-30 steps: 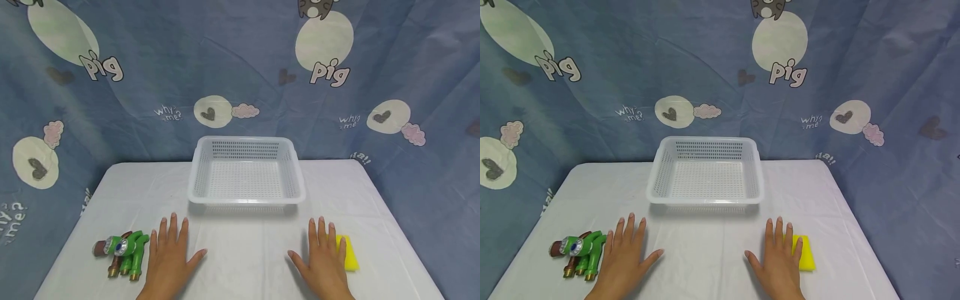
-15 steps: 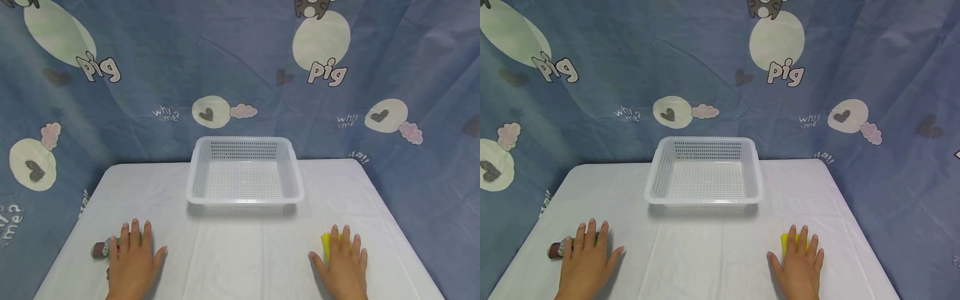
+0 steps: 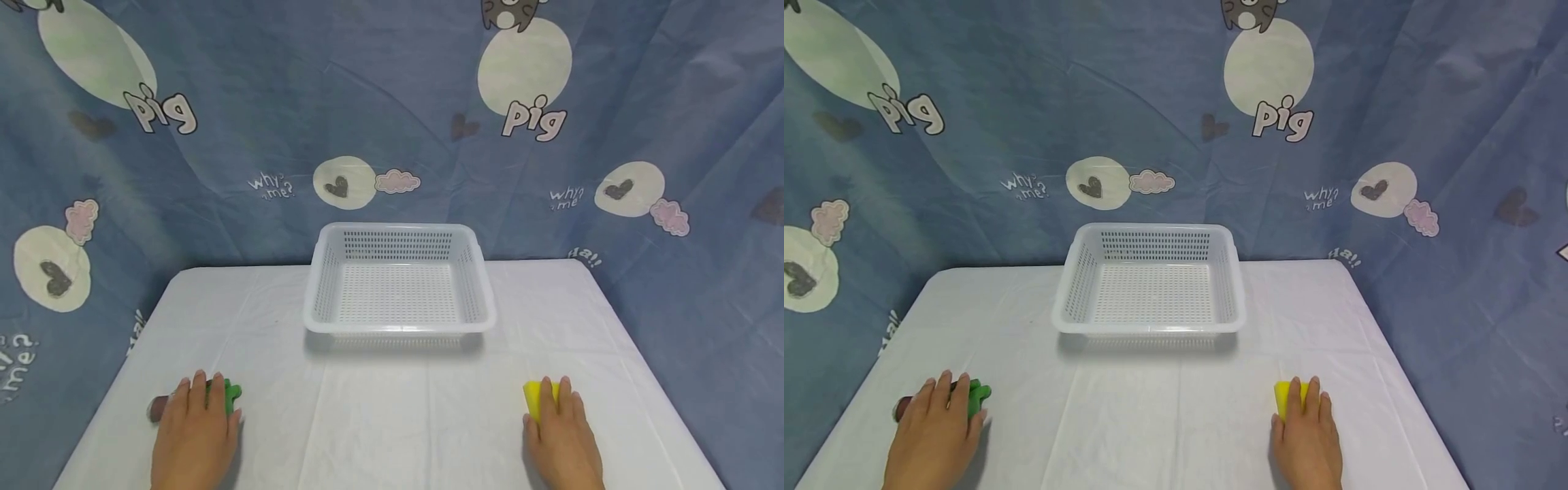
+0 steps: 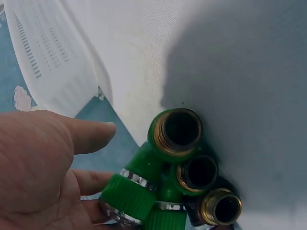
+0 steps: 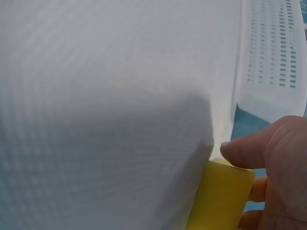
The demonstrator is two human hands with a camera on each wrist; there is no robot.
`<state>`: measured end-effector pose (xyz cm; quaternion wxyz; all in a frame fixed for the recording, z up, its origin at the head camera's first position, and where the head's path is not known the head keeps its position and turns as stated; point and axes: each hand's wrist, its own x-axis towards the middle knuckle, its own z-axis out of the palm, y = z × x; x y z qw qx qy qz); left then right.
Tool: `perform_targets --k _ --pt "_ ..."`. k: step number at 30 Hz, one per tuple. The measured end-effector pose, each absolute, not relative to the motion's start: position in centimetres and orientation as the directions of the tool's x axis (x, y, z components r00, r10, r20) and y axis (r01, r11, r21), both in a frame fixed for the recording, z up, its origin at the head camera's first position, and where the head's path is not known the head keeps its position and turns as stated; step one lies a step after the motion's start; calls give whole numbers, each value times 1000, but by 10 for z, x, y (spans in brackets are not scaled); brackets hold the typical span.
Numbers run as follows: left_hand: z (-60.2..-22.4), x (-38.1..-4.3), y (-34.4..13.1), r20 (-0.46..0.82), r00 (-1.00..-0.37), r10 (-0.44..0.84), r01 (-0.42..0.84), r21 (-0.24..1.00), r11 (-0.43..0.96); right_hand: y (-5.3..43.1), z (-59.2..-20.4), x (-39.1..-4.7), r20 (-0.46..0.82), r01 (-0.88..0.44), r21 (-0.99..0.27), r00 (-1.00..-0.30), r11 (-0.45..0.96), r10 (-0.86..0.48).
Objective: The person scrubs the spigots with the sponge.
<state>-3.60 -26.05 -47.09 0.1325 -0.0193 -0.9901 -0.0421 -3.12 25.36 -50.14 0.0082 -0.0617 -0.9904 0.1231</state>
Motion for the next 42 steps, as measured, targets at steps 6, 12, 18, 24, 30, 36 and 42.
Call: perform_targets --k 6,12,18,24,30,36,42 --pt "-470 -33 -263 245 -970 14 31 66 997 255 -500 -30 10 117 -278 -992 953 125" --pt "-462 -30 -268 152 -986 74 74 -6 997 255 -497 -30 -22 139 -303 -990 943 139" --pt "-450 -35 -271 104 -983 154 153 -14 988 255 -493 -30 -84 197 -319 -980 927 179" --pt "-441 -41 -268 164 -961 222 223 -12 975 253 -490 -25 1 173 -368 -982 914 187" --pt "-435 -43 -258 351 -896 273 321 85 943 237 -479 -23 221 -35 -416 -973 908 63" --pt "-428 -45 -217 335 -906 258 333 186 925 209 -457 -24 418 -311 -415 -900 855 -125" --pt "-433 -52 -180 385 -883 268 402 327 855 184 -445 -34 552 -549 -417 -786 724 -278"
